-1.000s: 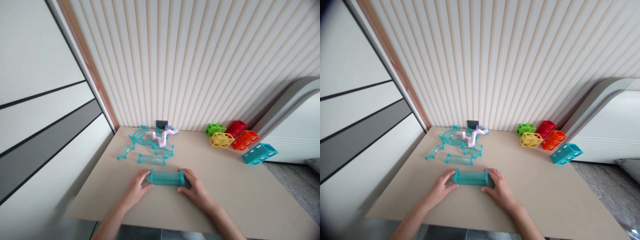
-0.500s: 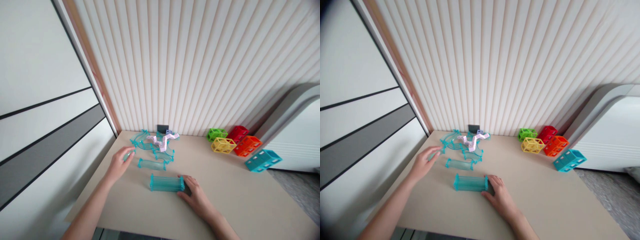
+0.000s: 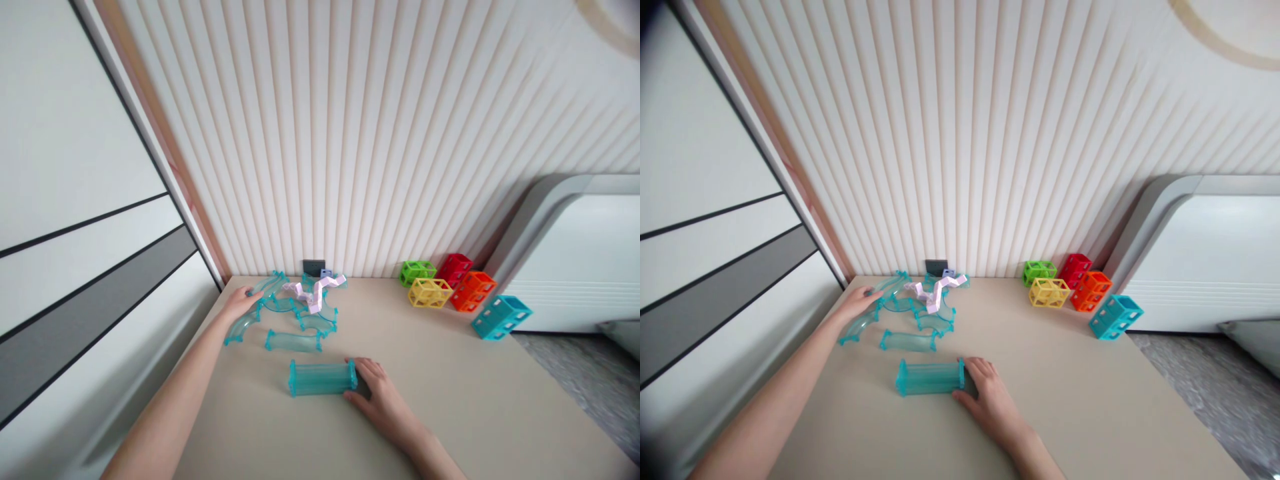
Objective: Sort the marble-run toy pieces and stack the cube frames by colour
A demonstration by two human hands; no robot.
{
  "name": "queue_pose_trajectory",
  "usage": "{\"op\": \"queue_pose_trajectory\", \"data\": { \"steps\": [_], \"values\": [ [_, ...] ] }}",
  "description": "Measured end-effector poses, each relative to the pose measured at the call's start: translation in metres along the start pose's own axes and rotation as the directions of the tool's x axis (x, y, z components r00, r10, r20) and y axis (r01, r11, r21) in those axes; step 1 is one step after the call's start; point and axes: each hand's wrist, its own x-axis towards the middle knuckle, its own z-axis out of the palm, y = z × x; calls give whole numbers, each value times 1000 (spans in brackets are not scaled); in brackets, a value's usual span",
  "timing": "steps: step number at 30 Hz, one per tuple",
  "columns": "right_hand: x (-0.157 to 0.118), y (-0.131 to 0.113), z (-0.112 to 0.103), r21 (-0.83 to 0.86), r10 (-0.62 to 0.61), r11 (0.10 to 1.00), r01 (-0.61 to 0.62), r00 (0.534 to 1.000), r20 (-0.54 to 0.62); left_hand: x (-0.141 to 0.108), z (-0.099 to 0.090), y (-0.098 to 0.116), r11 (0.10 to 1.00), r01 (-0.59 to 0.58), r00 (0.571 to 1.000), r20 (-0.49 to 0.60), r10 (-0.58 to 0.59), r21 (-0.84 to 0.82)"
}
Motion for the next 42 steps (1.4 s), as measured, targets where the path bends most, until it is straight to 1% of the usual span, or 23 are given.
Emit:
{"op": "queue_pose_trajectory", "data": {
  "steps": [3, 8, 15, 19, 24, 34, 37, 42],
  "values": [
    [0, 1, 0, -11, 1, 1000, -1, 1000, 1, -1, 1, -3, 999, -22, 1000, 6, 22, 26],
    [0, 2, 0, -20, -14, 1000, 14, 1000, -3, 0, 4, -7, 997, -38, 999, -26, 39, 60],
    [1, 0, 0, -35, 13, 999, -13, 1000, 2, 3, 4, -17, 996, -12, 997, -80, 20, 93],
    [1, 0, 0, -34, 3, 999, -3, 1000, 2, 1, 1, -24, 997, 17, 997, -75, -11, 79],
    [0, 2, 1, -36, -14, 999, 14, 1000, -11, -1, -4, -27, 997, 39, 996, -78, -33, 68],
    [1, -2, -2, -18, 0, 1000, 0, 1000, 2, -5, -3, -34, 995, 30, 992, -127, -18, 91],
    [1, -2, -2, -18, 4, 1000, -4, 1000, 3, -6, -3, -36, 991, 41, 990, -142, -23, 125],
    [2, 0, 1, -25, -7, 1000, 7, 1000, -2, -6, -5, -34, 966, 64, 983, -183, -17, 251]
  ]
}}
